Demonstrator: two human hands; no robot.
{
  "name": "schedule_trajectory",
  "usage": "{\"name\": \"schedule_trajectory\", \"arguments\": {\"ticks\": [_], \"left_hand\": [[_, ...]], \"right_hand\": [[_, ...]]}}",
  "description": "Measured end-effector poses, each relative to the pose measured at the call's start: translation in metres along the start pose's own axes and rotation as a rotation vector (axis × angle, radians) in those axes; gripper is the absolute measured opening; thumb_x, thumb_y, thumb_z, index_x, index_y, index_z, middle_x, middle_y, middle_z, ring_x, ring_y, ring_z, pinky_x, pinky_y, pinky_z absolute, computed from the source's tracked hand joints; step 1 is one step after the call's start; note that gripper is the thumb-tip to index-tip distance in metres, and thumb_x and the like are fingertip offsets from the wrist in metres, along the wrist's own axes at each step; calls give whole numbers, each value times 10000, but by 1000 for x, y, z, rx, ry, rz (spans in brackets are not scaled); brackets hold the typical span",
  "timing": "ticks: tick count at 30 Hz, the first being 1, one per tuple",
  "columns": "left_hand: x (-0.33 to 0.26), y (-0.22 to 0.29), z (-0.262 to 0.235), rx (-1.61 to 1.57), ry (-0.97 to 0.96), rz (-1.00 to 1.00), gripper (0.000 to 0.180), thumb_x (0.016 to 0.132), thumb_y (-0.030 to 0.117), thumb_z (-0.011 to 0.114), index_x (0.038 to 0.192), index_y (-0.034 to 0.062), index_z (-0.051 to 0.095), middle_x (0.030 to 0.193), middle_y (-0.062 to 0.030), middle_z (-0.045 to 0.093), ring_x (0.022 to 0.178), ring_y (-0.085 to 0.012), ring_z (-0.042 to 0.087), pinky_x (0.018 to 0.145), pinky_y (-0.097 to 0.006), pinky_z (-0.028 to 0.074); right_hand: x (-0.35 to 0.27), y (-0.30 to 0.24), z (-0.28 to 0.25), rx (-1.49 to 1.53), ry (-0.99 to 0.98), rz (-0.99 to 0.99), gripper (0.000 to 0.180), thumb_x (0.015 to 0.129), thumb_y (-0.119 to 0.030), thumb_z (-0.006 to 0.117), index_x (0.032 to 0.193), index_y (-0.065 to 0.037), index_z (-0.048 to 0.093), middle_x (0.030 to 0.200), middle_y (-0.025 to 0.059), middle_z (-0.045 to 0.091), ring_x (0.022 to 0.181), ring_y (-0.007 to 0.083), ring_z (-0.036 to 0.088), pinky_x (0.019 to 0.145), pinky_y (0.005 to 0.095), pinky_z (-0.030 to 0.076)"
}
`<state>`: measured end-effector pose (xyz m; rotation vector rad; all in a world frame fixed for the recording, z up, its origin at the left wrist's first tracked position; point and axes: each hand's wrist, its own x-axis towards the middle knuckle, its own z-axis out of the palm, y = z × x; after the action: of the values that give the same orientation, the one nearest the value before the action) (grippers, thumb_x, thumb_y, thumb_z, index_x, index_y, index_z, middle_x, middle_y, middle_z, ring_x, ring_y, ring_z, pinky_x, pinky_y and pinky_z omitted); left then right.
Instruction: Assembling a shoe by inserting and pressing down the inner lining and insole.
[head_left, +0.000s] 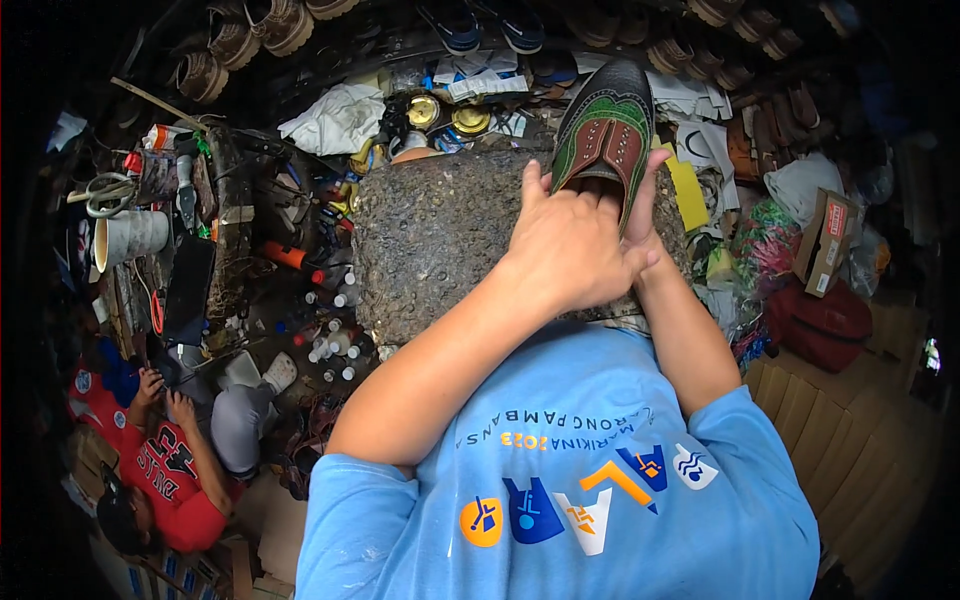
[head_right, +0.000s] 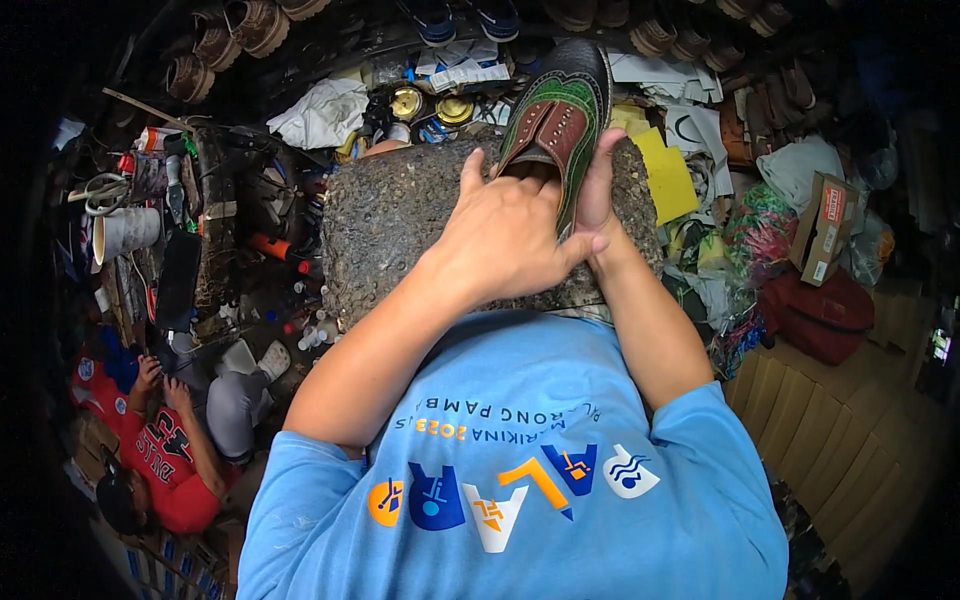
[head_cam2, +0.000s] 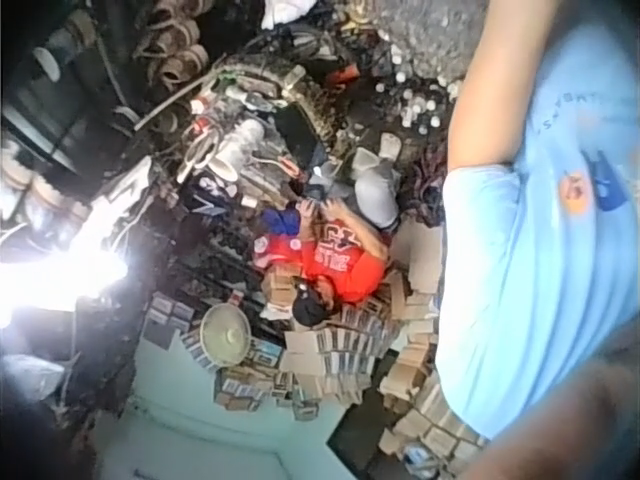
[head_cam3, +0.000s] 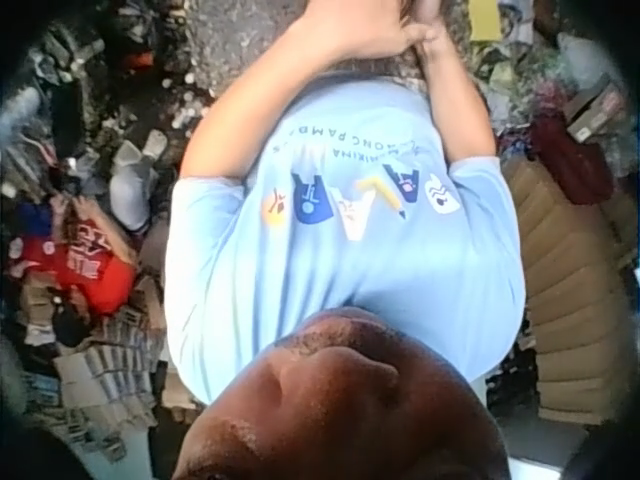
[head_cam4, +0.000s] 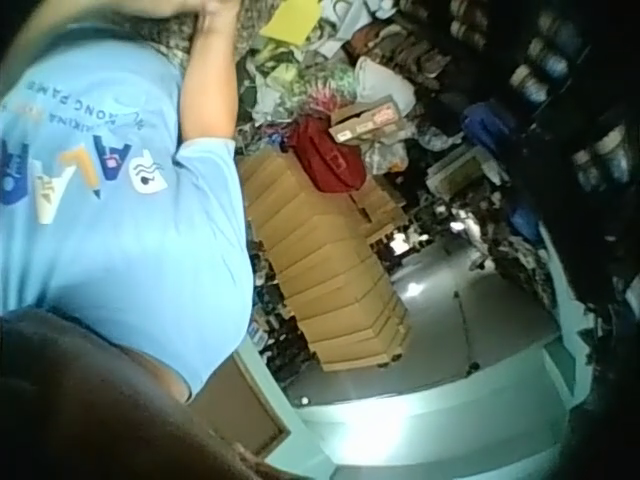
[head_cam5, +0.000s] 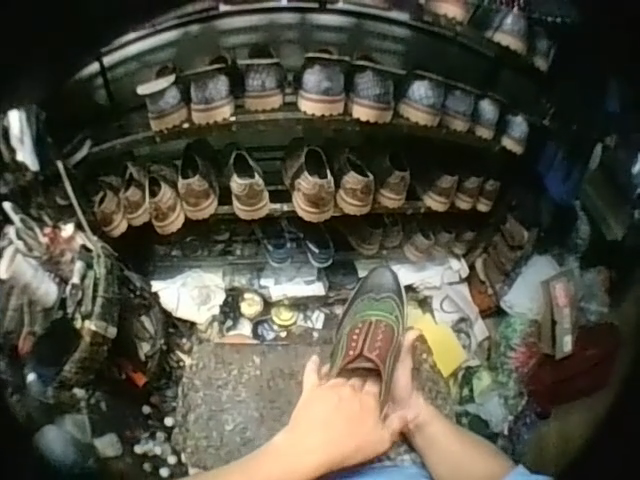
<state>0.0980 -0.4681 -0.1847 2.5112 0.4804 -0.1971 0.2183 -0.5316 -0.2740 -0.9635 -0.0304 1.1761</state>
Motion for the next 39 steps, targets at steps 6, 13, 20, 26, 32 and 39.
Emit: {"name": "schedule_trajectory", "arguments": {"ticks": [6, 13, 20, 26, 32, 39], "left_hand": [[15, 7, -17, -66, -195, -98, 824, 926, 634, 591, 1211, -135, 666, 1248, -297, 681, 1247, -403, 635, 1193, -643, 249], [-13, -3, 8, -64, 206, 112, 811, 910, 627, 615, 1242, -112, 642, 1169, -266, 707, 1204, -398, 654, 1194, -687, 217], [-22, 4, 0, -59, -41, 70, 773, 902, 613, 646, 1244, -81, 619, 1216, -246, 685, 1222, -385, 640, 1174, -698, 230], [-15, 3, -8, -115, -9, -109, 806, 874, 656, 697, 1168, -92, 649, 1170, -313, 650, 1202, -447, 617, 1103, -671, 324], [2, 8, -22, -122, -155, -198, 783, 840, 649, 741, 893, -130, 678, 896, -303, 702, 974, -483, 692, 1003, -566, 449], [-32, 2, 1, -76, 2, -14, 861, 840, 603, 757, 1295, -93, 533, 1230, -295, 611, 1223, -457, 595, 1101, -742, 288]], "right_hand": [[-5, -2, 13, -77, 18, -59, 1195, 760, -1022, 222, 1478, -101, 478, 1263, 187, 652, 1139, 353, 675, 971, 520, 585], [4, 2, -14, -114, -150, -12, 1204, 756, -1026, 199, 1474, -99, 474, 1240, 165, 654, 1071, 342, 701, 906, 483, 621], [17, 11, -30, 11, -261, 24, 1223, 722, -1035, 279, 1447, -71, 480, 1279, 174, 652, 983, 368, 732, 877, 516, 622], [12, 8, -11, 89, -288, -35, 1052, 855, -902, 394, 1459, -48, 499, 1354, 129, 638, 1219, 227, 641, 1087, 399, 516], [4, 2, -2, 123, -286, 0, 1057, 823, -897, 462, 1474, -65, 484, 1382, 126, 619, 1250, 227, 625, 1104, 418, 509], [11, 7, -11, 54, -304, -63, 1068, 830, -893, 467, 1486, -50, 478, 1388, 126, 619, 1253, 208, 622, 1109, 401, 503]]}}
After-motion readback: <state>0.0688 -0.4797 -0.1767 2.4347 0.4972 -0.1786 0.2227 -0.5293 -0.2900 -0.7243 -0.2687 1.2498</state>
